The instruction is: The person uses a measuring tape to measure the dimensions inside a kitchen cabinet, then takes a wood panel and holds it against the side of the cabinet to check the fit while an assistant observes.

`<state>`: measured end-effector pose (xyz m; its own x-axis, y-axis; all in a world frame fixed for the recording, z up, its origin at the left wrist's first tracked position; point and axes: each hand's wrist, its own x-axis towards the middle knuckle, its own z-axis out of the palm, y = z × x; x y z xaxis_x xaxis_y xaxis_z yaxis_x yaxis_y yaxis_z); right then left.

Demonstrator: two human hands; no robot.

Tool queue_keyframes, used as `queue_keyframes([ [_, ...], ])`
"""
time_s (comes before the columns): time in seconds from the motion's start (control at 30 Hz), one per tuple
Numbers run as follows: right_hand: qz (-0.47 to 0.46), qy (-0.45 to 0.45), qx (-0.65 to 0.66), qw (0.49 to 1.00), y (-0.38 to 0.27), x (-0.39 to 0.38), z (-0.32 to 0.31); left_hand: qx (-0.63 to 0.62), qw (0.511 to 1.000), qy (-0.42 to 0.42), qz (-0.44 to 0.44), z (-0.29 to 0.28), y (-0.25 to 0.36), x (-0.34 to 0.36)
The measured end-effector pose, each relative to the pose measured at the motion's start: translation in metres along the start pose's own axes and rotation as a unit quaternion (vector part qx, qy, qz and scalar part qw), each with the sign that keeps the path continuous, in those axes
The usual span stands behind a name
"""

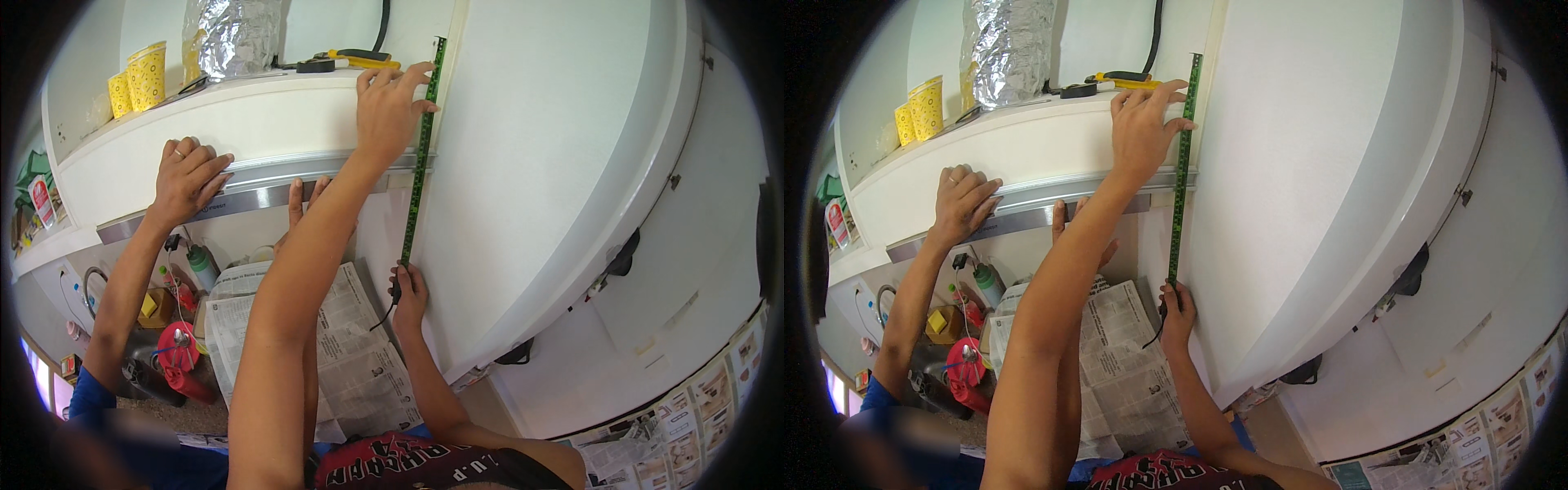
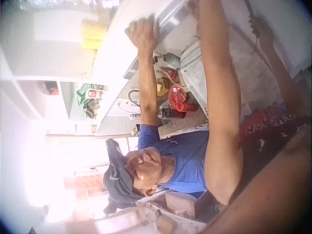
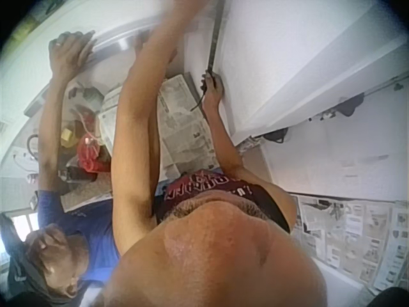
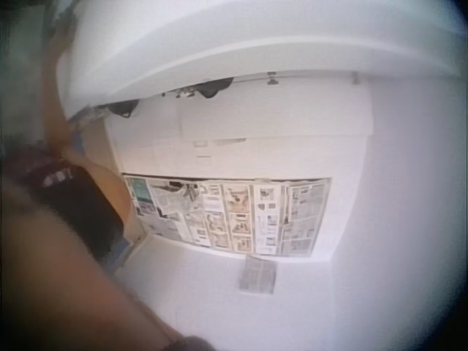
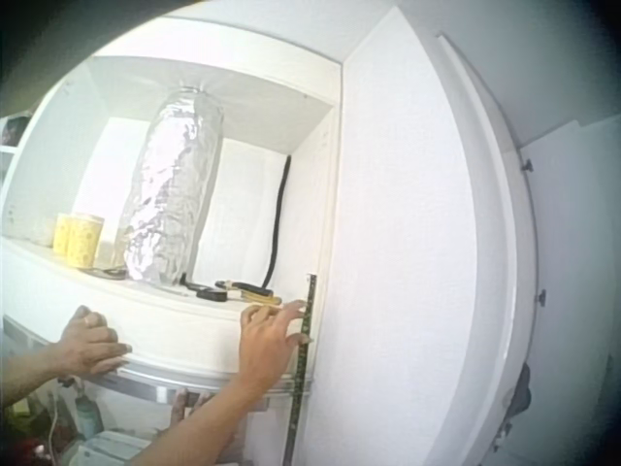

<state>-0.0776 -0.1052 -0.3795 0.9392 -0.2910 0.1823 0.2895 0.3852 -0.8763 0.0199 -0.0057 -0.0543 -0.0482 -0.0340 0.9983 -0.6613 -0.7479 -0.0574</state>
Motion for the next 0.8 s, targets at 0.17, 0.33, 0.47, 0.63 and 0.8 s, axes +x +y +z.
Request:
queue_keyframes([
  [0.17,0.029,0.003,0.022,0.999,-0.005,-0.007,0.009,-0.012,1.0,-0.015,0.0,-0.004,0.0,-0.001],
  [0.33,0.018,-0.004,0.017,1.0,-0.003,-0.004,0.008,-0.011,1.0,-0.007,-0.014,0.0,0.002,0.001],
  [0.47,0.01,-0.01,0.02,1.0,-0.002,-0.004,0.008,-0.003,1.0,-0.006,-0.018,0.003,0.002,0.0],
  [0.63,0.016,-0.005,0.024,1.0,-0.003,-0.006,0.006,0.005,1.0,-0.018,-0.01,0.002,0.0,0.0],
  [0.8,0.019,-0.005,0.014,1.0,-0.001,-0.009,0.003,0.008,1.0,-0.02,-0.011,0.001,0.0,0.0],
])
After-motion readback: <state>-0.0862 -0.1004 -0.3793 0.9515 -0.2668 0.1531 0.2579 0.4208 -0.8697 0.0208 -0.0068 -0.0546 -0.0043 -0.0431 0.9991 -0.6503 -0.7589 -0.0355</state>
